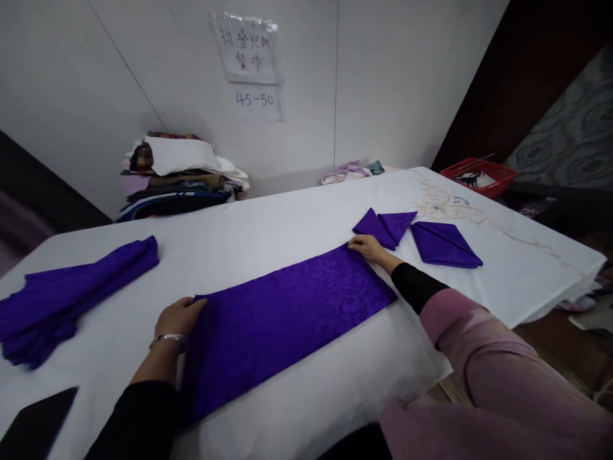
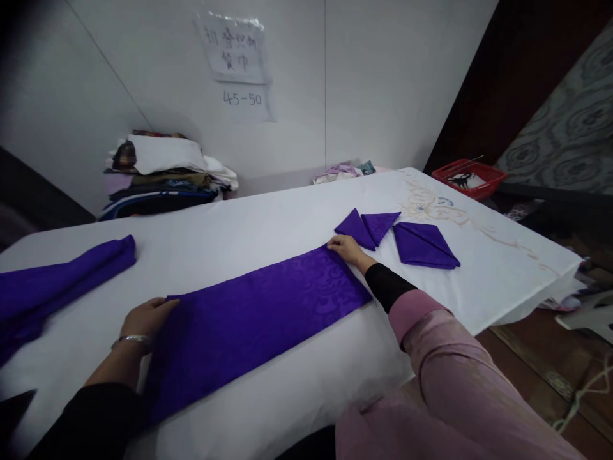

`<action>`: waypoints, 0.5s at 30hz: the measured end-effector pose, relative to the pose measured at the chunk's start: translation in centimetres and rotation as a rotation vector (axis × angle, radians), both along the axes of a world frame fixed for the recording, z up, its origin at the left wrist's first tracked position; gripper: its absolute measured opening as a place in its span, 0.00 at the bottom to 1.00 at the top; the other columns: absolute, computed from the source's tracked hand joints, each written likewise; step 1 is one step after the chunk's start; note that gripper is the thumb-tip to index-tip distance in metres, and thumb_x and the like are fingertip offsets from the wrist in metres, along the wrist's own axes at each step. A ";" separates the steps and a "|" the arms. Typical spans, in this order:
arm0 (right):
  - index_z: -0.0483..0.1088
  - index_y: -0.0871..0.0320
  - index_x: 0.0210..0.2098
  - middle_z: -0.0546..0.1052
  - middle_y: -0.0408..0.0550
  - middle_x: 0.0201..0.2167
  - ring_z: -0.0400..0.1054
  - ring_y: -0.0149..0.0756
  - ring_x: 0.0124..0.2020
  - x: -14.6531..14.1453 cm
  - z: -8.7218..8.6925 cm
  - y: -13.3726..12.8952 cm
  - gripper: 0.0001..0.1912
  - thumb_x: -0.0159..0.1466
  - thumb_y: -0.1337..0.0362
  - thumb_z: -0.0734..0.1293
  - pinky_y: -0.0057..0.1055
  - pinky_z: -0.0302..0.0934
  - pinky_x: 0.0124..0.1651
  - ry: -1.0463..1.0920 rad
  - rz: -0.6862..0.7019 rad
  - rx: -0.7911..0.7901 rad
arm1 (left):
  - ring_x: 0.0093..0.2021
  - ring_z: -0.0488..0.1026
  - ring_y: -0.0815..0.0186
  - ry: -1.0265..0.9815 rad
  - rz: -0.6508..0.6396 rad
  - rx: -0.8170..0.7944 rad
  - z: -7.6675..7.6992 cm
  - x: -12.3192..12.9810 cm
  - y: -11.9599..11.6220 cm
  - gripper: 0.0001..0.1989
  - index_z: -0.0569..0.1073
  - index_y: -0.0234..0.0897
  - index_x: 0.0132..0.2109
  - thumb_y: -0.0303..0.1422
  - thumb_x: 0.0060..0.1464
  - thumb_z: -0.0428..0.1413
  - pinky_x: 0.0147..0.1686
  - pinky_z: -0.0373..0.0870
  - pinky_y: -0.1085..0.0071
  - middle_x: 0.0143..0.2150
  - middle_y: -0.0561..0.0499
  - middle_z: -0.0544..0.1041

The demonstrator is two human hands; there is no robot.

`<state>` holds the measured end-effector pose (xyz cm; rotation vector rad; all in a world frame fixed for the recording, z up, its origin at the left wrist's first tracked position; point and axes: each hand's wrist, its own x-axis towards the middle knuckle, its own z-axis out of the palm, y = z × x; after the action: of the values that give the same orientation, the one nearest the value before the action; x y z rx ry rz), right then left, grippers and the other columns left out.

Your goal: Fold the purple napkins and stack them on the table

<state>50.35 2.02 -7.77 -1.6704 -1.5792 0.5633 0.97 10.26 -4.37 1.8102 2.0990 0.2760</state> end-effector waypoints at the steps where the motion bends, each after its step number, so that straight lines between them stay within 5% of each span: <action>1: 0.72 0.59 0.28 0.74 0.44 0.27 0.66 0.33 0.30 -0.1 0.2 0.1 0.08 0.54 0.61 0.64 0.27 0.58 0.35 -0.002 0.017 0.000 | 0.35 0.72 0.59 0.001 0.005 -0.023 0.0 0.0 -0.1 0.18 0.75 0.37 0.34 0.45 0.44 0.51 0.32 0.66 0.69 0.33 0.49 0.78; 15: 0.72 0.59 0.27 0.72 0.44 0.27 0.64 0.30 0.28 -0.4 -0.4 1.4 0.04 0.52 0.68 0.65 0.25 0.56 0.32 -0.079 -0.102 -0.019 | 0.38 0.72 0.59 0.038 0.015 -0.055 0.1 -0.2 -0.3 0.20 0.75 0.37 0.36 0.47 0.45 0.51 0.32 0.65 0.70 0.36 0.48 0.77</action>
<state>49.96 3.43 -8.12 -1.7964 -1.5379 0.4659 0.74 9.97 -4.31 1.7830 2.1254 0.1872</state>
